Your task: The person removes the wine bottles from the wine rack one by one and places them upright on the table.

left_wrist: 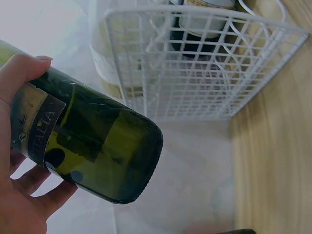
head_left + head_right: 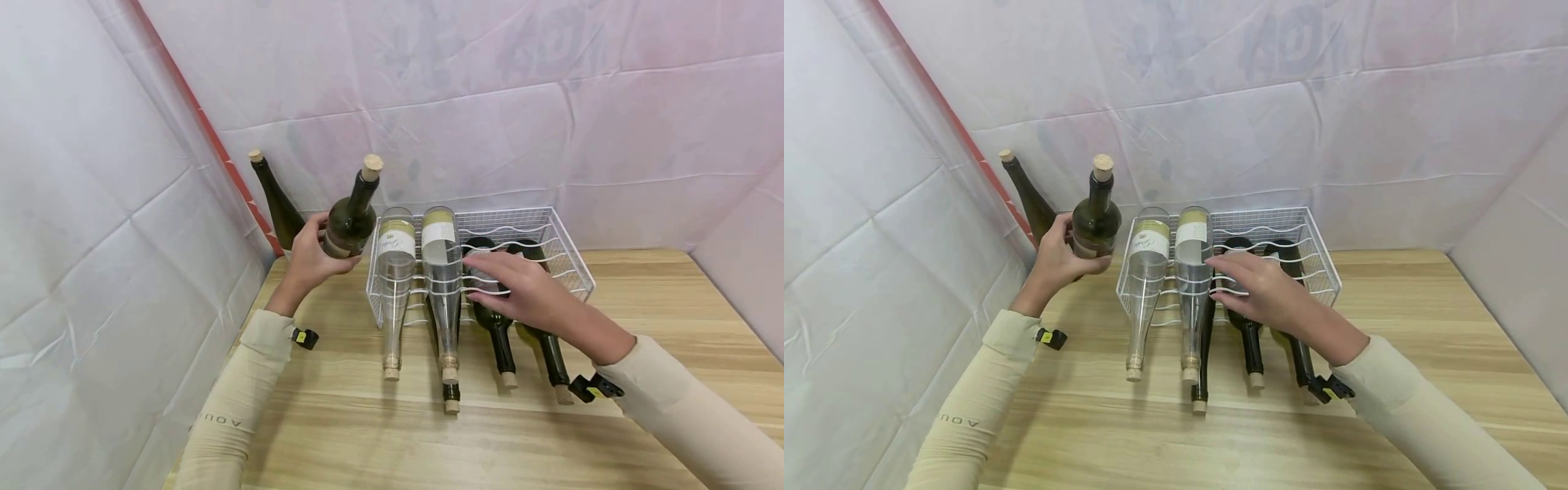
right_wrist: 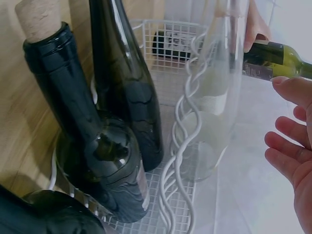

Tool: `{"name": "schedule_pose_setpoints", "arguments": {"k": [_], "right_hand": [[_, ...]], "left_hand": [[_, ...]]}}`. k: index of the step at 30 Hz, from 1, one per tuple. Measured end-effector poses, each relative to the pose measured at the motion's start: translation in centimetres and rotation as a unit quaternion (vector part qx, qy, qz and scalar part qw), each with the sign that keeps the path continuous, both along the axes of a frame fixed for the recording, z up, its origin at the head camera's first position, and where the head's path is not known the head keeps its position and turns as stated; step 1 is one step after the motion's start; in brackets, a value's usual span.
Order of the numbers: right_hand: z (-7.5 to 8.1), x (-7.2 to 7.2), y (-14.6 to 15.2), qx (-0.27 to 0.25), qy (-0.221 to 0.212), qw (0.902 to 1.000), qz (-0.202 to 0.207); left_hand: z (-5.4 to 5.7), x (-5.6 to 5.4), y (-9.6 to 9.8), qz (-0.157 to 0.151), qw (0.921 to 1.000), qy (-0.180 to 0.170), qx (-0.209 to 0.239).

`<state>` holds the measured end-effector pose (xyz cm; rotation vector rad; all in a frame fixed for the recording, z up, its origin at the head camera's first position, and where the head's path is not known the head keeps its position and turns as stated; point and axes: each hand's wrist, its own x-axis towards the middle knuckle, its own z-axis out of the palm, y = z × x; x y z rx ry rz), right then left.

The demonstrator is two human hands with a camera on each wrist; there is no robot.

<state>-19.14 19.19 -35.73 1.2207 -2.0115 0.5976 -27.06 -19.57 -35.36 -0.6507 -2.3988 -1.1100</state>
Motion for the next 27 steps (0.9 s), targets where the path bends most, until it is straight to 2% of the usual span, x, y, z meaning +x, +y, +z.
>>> {"name": "schedule_pose_setpoints", "arguments": {"k": [5,10,17,22,27], "right_hand": [[-0.7,-0.4,0.0,0.016,0.031,0.9994,0.006],[-1.4,-0.7,0.1,0.059,0.067,0.996,0.003],[-2.2,-1.1,-0.1,0.11,0.088,0.99,-0.008],[-2.6,-1.2,-0.5,0.139,0.102,0.9849,-0.02],[-3.0,-1.5,-0.8,0.152,0.104,0.9828,-0.012]], "left_hand": [[-0.7,-0.3,-0.5,0.025,0.9991,-0.035,0.008],[-1.5,-0.7,-1.0,0.046,0.9972,-0.058,0.012],[-3.0,-1.3,-1.7,0.084,0.9936,-0.071,0.023],[-3.9,-1.7,-2.1,0.096,0.9901,-0.094,0.039],[-5.0,-2.1,-2.4,0.108,0.9864,-0.115,0.046]]}}
